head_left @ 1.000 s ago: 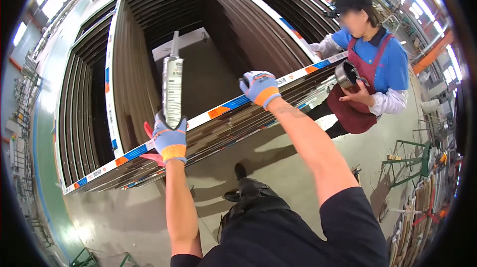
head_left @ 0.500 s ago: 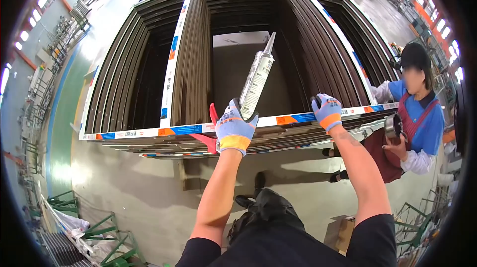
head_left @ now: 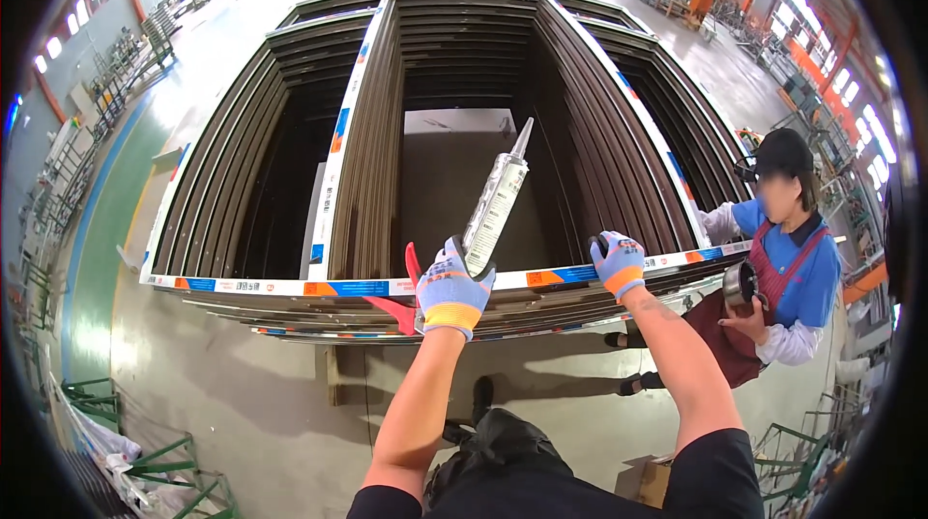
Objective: Applying sealant to metal frames using a caulking gun and organizing them on the fabrication floor.
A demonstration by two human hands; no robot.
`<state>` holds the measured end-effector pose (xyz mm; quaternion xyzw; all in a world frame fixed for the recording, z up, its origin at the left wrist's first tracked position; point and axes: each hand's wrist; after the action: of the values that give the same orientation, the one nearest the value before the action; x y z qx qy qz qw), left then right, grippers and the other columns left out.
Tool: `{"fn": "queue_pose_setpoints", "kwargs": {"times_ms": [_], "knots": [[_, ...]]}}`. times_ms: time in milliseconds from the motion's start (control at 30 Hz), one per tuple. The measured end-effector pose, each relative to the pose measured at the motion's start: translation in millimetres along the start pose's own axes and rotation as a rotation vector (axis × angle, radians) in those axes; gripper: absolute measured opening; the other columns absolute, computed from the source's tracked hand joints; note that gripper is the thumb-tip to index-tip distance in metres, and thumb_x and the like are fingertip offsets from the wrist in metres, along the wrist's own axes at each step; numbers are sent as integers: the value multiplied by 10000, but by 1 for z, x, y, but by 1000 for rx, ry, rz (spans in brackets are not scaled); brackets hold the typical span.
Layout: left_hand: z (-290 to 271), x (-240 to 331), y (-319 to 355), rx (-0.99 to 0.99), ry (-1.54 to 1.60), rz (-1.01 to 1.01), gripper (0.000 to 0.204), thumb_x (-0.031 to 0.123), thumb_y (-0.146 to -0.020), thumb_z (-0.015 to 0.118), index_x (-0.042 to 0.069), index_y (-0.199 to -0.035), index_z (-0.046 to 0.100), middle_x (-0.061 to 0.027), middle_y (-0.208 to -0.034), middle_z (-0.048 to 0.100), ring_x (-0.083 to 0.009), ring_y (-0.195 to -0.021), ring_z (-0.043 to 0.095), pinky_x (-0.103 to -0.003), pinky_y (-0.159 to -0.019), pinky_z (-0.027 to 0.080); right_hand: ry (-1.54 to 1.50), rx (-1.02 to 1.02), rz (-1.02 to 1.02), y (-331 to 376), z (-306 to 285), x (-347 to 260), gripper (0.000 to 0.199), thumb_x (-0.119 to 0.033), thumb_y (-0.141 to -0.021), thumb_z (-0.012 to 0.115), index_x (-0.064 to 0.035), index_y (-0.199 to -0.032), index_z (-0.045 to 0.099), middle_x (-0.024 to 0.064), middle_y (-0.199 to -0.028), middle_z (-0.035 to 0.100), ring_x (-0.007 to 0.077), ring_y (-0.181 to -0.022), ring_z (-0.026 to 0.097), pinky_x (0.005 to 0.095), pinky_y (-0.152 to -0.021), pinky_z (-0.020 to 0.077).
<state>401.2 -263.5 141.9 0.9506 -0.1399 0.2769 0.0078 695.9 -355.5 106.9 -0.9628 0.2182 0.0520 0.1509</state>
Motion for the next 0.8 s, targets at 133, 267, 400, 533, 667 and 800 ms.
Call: {"fn": "queue_pose_setpoints", "kwargs": {"times_ms": [133,267,400,533,667,800], "knots": [[-6,7,0,-53,12,-7,711,478,-803,717,54,-1321,476,-153,-1121,674,-327,-1028,655,-409,-897,513,31,68,-28,3,7,9,292,-322,-863,620,-59,-969,687,125,-900,690,318,-878,660,415,-816,512],[-6,6,-1,-35,-1,11,691,467,-797,721,59,-1306,490,-152,-1129,668,-329,-1022,654,-419,-871,522,20,87,-60,2,7,9,279,-306,-843,644,-58,-964,684,139,-901,696,329,-844,668,433,-776,520],[3,1,-4,24,33,57,665,451,-792,725,68,-1290,505,-142,-1133,667,-331,-1021,653,-422,-868,521,27,91,-51,-1,6,8,277,-304,-844,644,-57,-963,682,137,-904,695,327,-848,668,432,-776,521],[4,-1,-1,28,42,37,647,438,-787,729,74,-1278,518,-131,-1134,670,-331,-1020,654,-423,-867,521,21,53,-51,3,2,5,259,-298,-843,648,-59,-942,675,132,-883,690,328,-835,666,431,-766,520],[0,3,-3,7,55,28,644,438,-788,729,76,-1278,519,-130,-1133,675,-333,-1010,659,-426,-859,525,14,30,-31,-1,4,6,245,-294,-844,649,-67,-931,672,122,-867,686,327,-821,663,430,-754,519],[2,3,0,22,51,50,644,438,-790,729,75,-1279,519,-132,-1124,677,-340,-995,662,-429,-851,529,31,105,-71,4,11,14,240,-293,-845,649,-69,-930,673,115,-865,688,323,-819,663,429,-754,520]]}}
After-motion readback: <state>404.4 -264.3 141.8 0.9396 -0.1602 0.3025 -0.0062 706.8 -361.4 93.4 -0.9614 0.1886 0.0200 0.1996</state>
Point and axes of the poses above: each hand's wrist, its own y-axis away from the middle knuckle, its own z-axis out of the palm, x = y × z
